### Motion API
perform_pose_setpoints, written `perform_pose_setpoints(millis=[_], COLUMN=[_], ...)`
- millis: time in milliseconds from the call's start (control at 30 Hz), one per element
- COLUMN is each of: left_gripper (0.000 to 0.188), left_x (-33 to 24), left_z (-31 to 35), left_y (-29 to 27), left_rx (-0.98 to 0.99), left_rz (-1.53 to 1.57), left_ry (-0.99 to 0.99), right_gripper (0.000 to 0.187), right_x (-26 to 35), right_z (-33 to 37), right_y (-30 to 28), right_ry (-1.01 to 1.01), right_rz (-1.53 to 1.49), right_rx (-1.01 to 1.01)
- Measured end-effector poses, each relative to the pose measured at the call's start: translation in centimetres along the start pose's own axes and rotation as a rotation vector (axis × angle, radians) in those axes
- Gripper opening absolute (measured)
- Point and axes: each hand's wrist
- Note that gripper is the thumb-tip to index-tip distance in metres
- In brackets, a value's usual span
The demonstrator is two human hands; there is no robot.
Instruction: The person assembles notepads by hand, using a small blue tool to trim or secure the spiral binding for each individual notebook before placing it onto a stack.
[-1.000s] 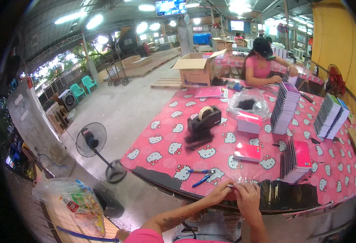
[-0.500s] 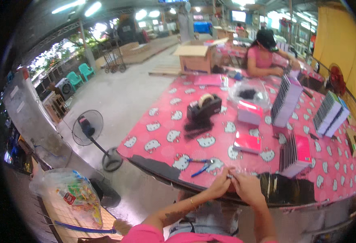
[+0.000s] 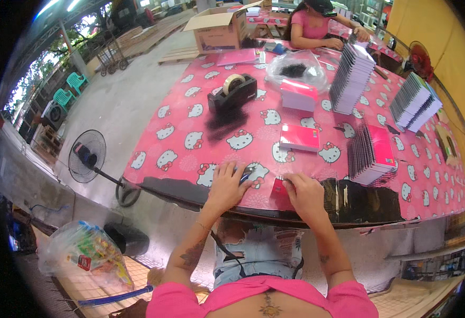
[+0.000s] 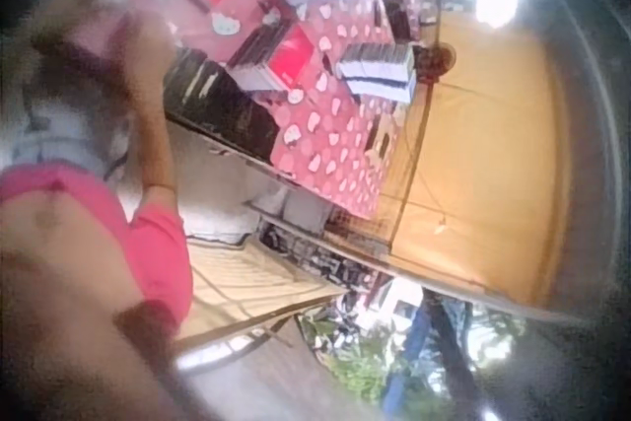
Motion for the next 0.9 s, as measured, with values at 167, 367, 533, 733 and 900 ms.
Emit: perform_pose_setpoints(millis=[167,367,533,733,900], left_gripper=[0.033,0.034,0.037,0.034,0.04], left_x=[-1.0,-6.6,-6.8,-7.7,-1.3], left_z=[0.9,3.1,3.2,2.2,-0.2], left_y=[-2.1,-4.1,-3.1,-4.0,-3.4], left_rx=[0.125,0.804,0.791,0.025,0.421], left_rz=[0.473,1.709,1.824,0.268,0.433], left_ry=[-0.203,-0.863,-0.917,-0.033,-0.206], right_gripper=[0.016,0.015,0.014,0.017,0.024], right_x=[-0.1,0.5,0.7,0.0,-2.1], right_z=[-0.1,0.0,0.2,0.6,1.4], right_y=[0.0,0.2,0.5,0.2,-3.1], right_ry=[0.027,0.012,0.03,0.016,0.055], right_rz=[0.01,0.038,0.041,0.073,0.128], right_rx=[-0.005,-0.015,-0.011,-0.051,0.141])
Point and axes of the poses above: each hand's wrist, its own z-axis away from the middle knuckle, its own y-axis out of the palm, x = y × z, and after that the axes turned 9 degrees about -y, right-handed
